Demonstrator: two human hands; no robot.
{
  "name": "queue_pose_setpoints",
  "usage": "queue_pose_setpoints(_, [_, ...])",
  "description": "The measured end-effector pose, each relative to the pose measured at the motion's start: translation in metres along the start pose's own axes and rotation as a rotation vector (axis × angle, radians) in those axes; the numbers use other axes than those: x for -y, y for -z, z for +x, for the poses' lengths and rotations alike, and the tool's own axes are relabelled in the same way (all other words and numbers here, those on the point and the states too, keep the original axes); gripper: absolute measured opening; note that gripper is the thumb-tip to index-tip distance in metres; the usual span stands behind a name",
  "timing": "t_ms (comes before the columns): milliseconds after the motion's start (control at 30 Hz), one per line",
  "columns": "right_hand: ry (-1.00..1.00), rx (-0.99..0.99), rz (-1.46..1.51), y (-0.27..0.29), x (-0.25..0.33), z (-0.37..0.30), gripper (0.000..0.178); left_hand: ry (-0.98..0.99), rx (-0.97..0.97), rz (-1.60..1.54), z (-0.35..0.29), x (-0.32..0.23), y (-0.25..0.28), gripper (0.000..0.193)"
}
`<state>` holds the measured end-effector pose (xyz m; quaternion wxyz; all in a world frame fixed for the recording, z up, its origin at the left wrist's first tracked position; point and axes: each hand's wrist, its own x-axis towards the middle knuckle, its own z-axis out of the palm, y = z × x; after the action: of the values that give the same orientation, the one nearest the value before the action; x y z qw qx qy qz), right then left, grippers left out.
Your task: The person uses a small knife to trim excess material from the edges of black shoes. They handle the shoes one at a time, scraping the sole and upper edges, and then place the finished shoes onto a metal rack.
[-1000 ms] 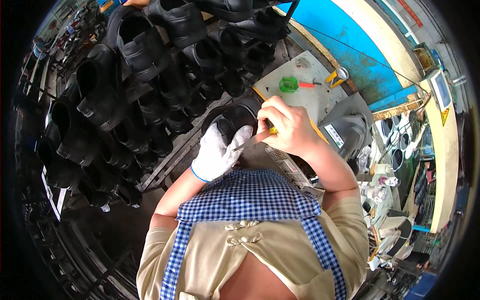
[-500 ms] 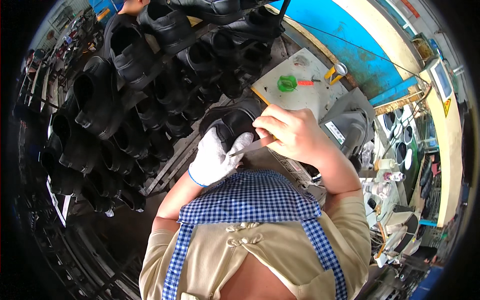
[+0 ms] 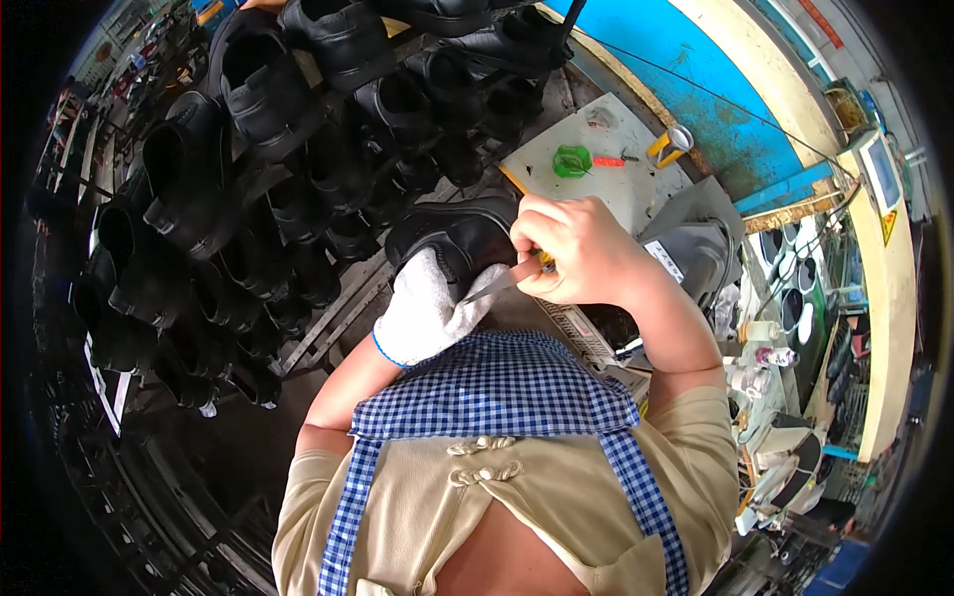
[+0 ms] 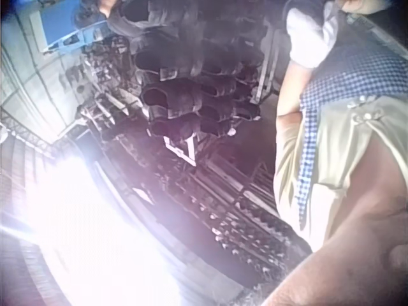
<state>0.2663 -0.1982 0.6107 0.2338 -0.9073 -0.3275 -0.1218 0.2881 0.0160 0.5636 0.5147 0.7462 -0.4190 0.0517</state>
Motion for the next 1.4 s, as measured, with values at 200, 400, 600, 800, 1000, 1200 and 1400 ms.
queue_pose_setpoints(200, [0.024, 0.148, -0.146, -0.019, 0.026, -0.029, 0.025, 0.285, -0.077, -0.336, -0.005, 0.004, 0.0, 0.026])
queue_pose_setpoints(400, [-0.438, -0.161, 0.319, -0.072, -0.02, -0.078, 0.022, 0.435, -0.193, -0.728, -0.001, 0.02, 0.013, 0.03])
queue_pose_setpoints(600, [-0.487, -0.364, 0.24, -0.042, -0.002, -0.069, 0.101, 0.099, 0.292, -0.449, 0.047, 0.007, 0.018, 0.031])
queue_pose_setpoints(800, [-0.592, -0.519, 0.066, -0.081, -0.03, -0.092, 0.11, 0.54, -0.241, -0.987, 0.065, 0.02, -0.016, 0.024])
queue_pose_setpoints(1000, [-0.733, -0.826, -0.005, -0.089, -0.043, -0.098, 0.074, 0.556, -0.331, -1.576, 0.145, 0.01, -0.005, 0.029])
queue_pose_setpoints(1200, [-0.747, -1.218, 0.521, -0.083, -0.094, -0.103, 0.036, 0.171, 0.293, -1.387, 0.183, -0.006, 0.0, 0.056])
queue_pose_setpoints(1400, [-0.693, -1.623, 0.885, -0.016, -0.212, -0.024, 0.05, 0.305, 0.436, -1.088, 0.118, 0.019, -0.007, 0.035])
